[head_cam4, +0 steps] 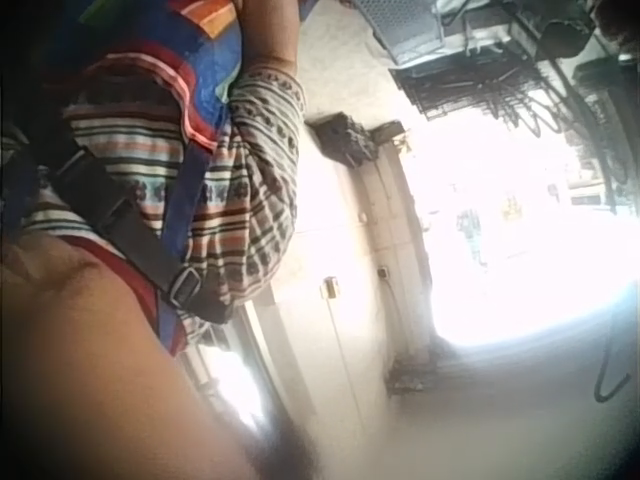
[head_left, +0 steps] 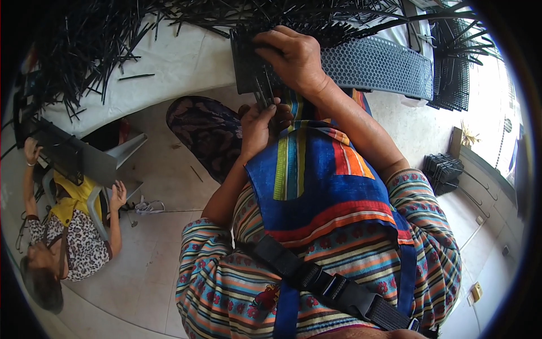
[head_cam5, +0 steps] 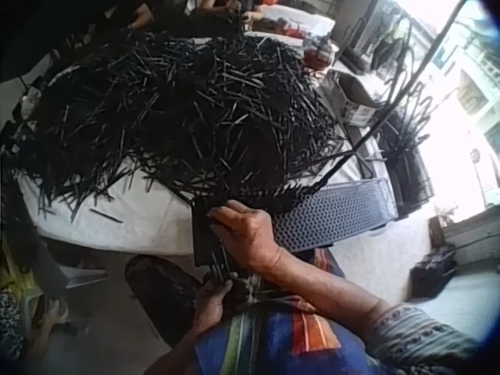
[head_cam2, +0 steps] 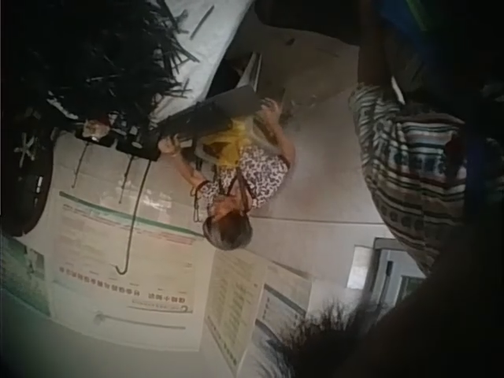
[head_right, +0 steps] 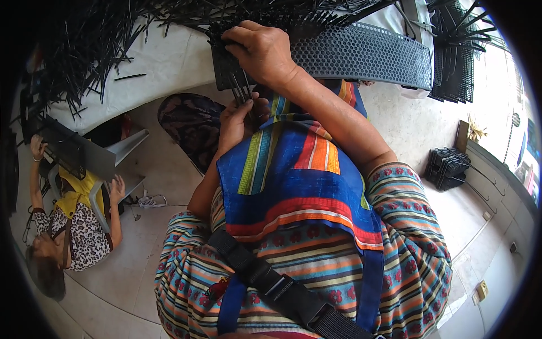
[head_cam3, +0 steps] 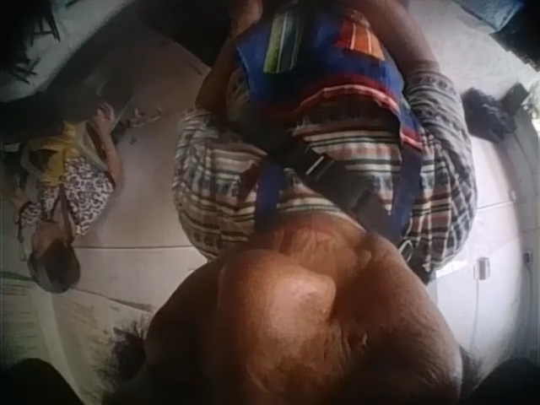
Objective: The person inserts bundles of thin plastic strips into a perforated base plate, then trims the strips with scissors.
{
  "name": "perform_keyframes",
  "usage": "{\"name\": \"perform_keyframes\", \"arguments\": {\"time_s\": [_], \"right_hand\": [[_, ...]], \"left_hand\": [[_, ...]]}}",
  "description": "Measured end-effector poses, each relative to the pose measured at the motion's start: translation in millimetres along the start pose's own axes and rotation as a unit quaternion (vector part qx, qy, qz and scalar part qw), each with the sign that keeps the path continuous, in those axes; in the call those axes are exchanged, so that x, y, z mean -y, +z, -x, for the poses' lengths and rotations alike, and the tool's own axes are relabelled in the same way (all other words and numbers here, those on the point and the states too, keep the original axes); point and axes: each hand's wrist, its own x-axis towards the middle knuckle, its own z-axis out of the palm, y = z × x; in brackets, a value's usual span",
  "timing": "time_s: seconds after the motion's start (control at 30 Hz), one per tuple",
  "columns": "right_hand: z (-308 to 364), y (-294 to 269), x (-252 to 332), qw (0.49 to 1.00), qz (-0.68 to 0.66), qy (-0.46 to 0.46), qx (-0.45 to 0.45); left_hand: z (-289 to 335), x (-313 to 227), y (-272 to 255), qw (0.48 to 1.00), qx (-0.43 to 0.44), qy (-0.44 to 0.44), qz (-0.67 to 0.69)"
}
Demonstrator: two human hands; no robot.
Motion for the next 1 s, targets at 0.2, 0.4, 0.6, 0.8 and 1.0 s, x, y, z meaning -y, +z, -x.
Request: {"name": "perform_keyframes", "arguments": {"time_s": [0.2, 0.4, 0.6, 0.8, 1.0], "right_hand": [[1, -3, -2, 1.0, 0.021, -0.011, 0.003], [11, -15, -1, 0.999, 0.03, 0.023, 0.024], [36, -25, -12, 0.908, -0.203, 0.254, 0.266], [51, -33, -12, 0.826, -0.342, 0.395, 0.213], [36, -40, -10, 0.893, -0.349, 0.264, -0.108]], "left_hand": [[-2, -1, -3, 1.0, 0.007, 0.013, 0.0], [2, -5, 2, 0.997, 0.052, 0.042, 0.034], [10, -8, 14, 0.995, 0.093, 0.005, -0.021], [11, -8, 26, 0.999, 0.022, 0.036, 0.003], [3, -3, 11, 0.999, -0.022, -0.028, 0.008]]}}
